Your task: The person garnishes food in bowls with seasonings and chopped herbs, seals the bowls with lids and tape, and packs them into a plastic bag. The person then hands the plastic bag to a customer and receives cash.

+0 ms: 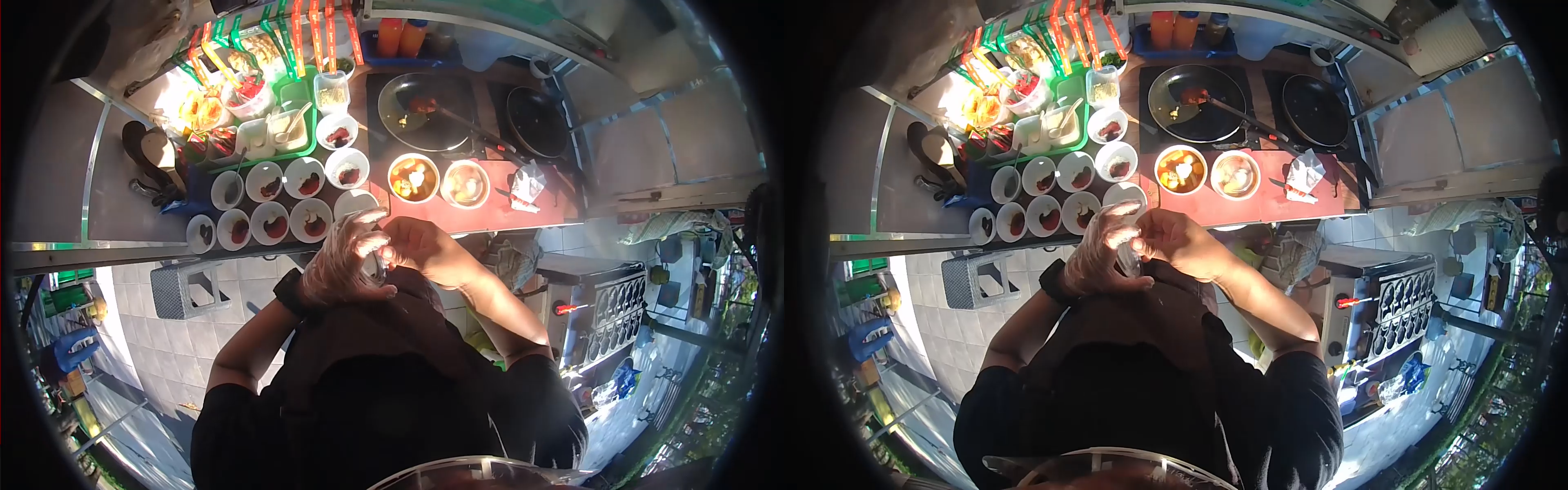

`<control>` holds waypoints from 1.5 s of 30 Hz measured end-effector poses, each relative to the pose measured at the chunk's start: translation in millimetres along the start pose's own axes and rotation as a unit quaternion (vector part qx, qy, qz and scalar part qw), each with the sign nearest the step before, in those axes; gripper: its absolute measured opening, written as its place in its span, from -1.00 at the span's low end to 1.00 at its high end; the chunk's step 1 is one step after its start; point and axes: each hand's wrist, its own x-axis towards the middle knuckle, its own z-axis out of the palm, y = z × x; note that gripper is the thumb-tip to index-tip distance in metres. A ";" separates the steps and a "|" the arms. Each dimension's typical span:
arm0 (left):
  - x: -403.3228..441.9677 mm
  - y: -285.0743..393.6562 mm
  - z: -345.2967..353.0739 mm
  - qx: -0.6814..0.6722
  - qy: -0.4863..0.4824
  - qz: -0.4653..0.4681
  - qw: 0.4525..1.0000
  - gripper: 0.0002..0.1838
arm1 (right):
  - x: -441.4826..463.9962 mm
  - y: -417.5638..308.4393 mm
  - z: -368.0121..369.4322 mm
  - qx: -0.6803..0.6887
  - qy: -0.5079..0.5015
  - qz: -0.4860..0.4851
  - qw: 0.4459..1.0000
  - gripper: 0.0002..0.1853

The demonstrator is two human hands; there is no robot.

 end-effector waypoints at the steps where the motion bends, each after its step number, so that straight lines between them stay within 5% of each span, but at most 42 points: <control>1: -1.9 -1.1 -1.1 -0.006 -0.006 0.012 1.000 0.03 | 0.5 3.4 -0.3 0.001 0.005 0.000 1.000 -0.71; 7: -3.6 -5.0 -0.7 -0.043 -0.016 0.058 0.997 -0.04 | 4.0 22.3 -7.3 0.061 -0.021 0.020 0.998 -0.81; 13: -5.6 -7.4 2.3 -0.064 -0.052 0.041 0.996 -0.14 | 5.5 36.6 -18.2 0.117 -0.040 0.026 0.992 -0.71; 29: -1.3 -12.5 18.8 -0.118 -0.049 0.033 0.991 0.03 | -2.3 38.8 -26.6 0.145 0.012 0.063 0.987 -0.78; 36: 1.5 -8.6 29.5 -0.029 -0.041 -0.005 0.999 0.07 | -11.2 14.3 -27.8 -0.089 0.075 0.038 0.992 -0.87; 38: 2.9 -6.0 30.6 -0.036 -0.058 -0.021 0.997 0.09 | -8.2 18.2 -39.7 -0.127 -0.008 0.037 0.991 -0.82; 45: -0.8 -10.3 48.1 -0.037 -0.022 -0.025 0.999 0.00 | 5.3 26.4 -51.1 -0.213 -0.048 0.075 0.973 -0.72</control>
